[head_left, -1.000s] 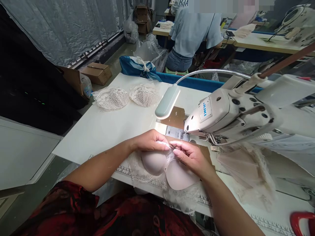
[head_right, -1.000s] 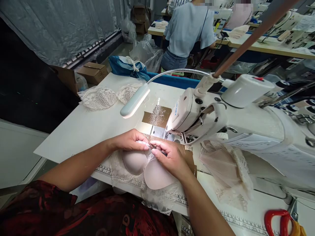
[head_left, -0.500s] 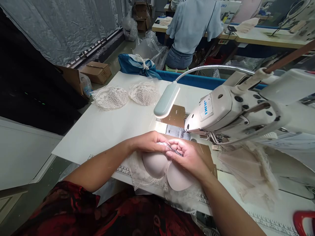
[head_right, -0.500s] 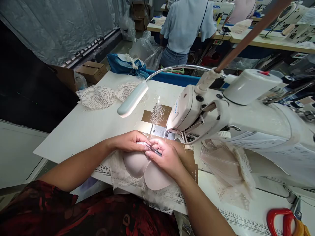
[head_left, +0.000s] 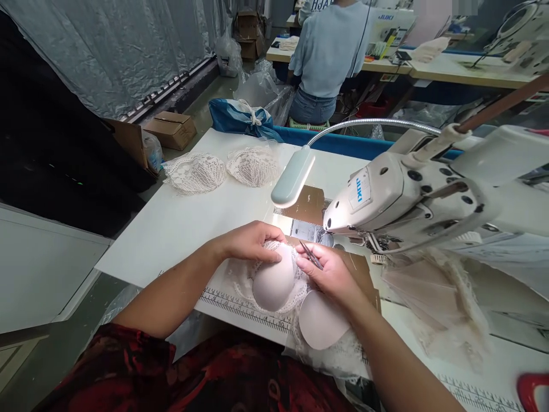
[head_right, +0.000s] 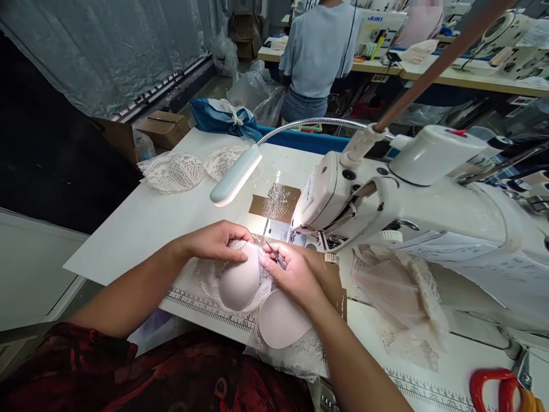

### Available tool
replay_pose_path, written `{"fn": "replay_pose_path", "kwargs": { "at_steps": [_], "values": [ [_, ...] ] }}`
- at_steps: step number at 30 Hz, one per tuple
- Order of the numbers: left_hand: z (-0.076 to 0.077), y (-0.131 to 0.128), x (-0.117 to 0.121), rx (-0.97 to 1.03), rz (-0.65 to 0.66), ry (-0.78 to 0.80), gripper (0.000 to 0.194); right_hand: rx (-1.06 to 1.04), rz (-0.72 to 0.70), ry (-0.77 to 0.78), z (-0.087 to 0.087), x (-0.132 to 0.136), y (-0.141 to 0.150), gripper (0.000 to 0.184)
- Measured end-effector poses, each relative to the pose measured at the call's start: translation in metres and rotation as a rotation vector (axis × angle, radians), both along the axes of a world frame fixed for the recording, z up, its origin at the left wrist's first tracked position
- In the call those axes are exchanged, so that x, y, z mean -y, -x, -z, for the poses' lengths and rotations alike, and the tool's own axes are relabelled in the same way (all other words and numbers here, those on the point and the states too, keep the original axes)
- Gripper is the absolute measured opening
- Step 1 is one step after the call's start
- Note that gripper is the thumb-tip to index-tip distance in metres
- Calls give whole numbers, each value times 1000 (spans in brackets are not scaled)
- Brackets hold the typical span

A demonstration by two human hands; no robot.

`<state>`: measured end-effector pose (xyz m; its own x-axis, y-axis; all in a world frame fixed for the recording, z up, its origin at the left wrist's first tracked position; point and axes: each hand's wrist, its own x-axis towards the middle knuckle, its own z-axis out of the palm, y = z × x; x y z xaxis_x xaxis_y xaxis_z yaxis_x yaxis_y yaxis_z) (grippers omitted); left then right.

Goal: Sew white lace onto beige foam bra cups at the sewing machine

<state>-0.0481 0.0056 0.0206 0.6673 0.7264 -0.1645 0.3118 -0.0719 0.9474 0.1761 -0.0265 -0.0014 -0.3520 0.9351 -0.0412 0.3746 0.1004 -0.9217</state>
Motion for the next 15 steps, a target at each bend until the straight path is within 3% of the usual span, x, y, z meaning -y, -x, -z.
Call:
{"fn": "replay_pose_path", "kwargs": {
  "at_steps": [7, 15],
  "values": [
    [5, -15, 7, -14, -87, -45, 18, -49, -3, 55, -1, 2, 0, 22],
    [14, -23, 6, 19, -61, 56, 24, -46, -18, 25, -3, 2, -1, 19]
  ]
}}
